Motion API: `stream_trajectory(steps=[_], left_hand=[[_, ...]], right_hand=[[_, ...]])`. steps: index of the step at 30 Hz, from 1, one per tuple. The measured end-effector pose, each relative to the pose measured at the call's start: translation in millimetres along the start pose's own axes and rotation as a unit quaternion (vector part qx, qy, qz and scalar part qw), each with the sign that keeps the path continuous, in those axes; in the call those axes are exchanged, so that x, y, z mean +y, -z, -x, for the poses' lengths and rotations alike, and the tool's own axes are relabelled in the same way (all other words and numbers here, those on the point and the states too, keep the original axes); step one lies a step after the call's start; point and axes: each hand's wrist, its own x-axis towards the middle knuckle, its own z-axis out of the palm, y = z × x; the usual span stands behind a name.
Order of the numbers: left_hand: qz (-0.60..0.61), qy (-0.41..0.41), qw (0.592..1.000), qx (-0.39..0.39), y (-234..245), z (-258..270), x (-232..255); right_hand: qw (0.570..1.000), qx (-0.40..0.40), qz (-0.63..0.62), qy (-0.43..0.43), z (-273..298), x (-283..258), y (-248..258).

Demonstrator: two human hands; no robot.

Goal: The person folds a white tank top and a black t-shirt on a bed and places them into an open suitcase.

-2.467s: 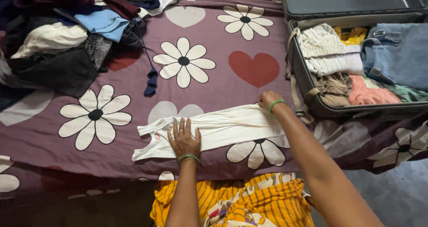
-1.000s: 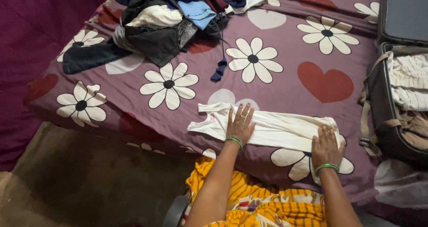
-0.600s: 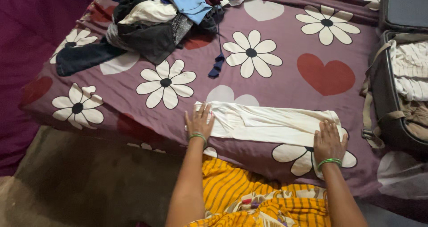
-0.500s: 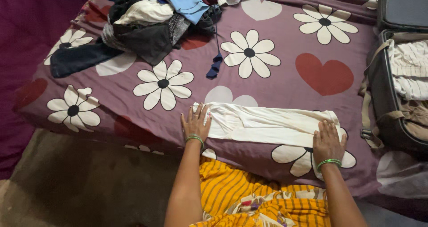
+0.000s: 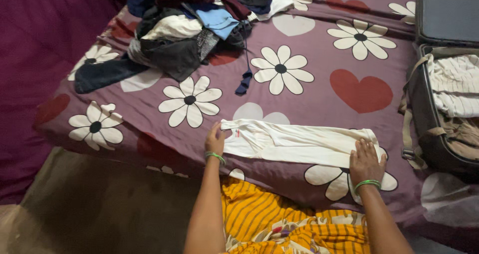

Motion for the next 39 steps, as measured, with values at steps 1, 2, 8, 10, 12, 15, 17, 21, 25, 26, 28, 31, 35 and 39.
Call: stream_trajectory(steps=[1,2,8,10,12,15,17,21,25,26,28,31,35,39], left_hand=[[-0.012,0.028,0.999,0.045,3.5,9.1,-9.1],[-0.024,0.056,0.994,0.089,7.4,18.5,-16.1],[0.046,0.107,0.981,0.153,16.2,81.8,-16.0],[0.040,0.128,0.980,0.145,18.7,100.4,-4.5],[0.027,0.162,0.978,0.128,22.6,109.2,11.6],[-0.071,0.061,0.982,0.161,28.3,117.8,46.0],[-0.135,-0.042,0.976,0.164,24.7,119.6,74.2],[-0.133,-0.141,0.980,0.033,-14.2,117.6,130.3],[-0.178,-0.214,0.949,-0.149,-57.1,130.9,164.5],[-0.213,-0.197,0.937,-0.197,-67.7,136.6,168.1],[-0.260,-0.174,0.913,-0.262,-73.0,146.7,165.3],[-0.279,-0.176,0.895,-0.301,-74.1,147.0,157.0],[-0.278,-0.175,0.887,-0.325,-71.5,142.5,154.3],[-0.283,-0.169,0.885,-0.330,-70.9,141.9,157.7]], right_hand=[[1.000,0.000,-0.004,0.001,1.3,1.2,-3.1],[1.000,-0.001,-0.009,0.002,0.3,2.4,-6.9],[1.000,0.004,-0.006,0.029,-9.3,17.0,-25.3],[0.995,0.010,-0.093,0.043,-14.2,27.1,-29.3],[0.957,0.032,-0.290,-0.013,-17.1,48.1,-26.9],[0.925,0.147,-0.343,-0.076,-25.2,59.5,-23.6],[0.926,0.205,-0.313,-0.052,-25.1,63.1,-14.3],[0.938,0.208,-0.276,0.008,-22.7,28.4,0.0],[0.983,0.054,-0.178,0.006,5.3,-16.0,-0.4],[0.989,0.039,-0.137,0.026,12.4,-20.6,-3.0],[0.996,0.002,-0.056,0.066,26.3,-22.6,-10.5],[0.985,0.007,-0.163,0.063,15.1,2.8,-19.1],[0.957,0.145,-0.245,-0.048,8.7,47.7,-21.0],[0.956,0.168,-0.204,-0.130,5.5,71.1,-14.5]])
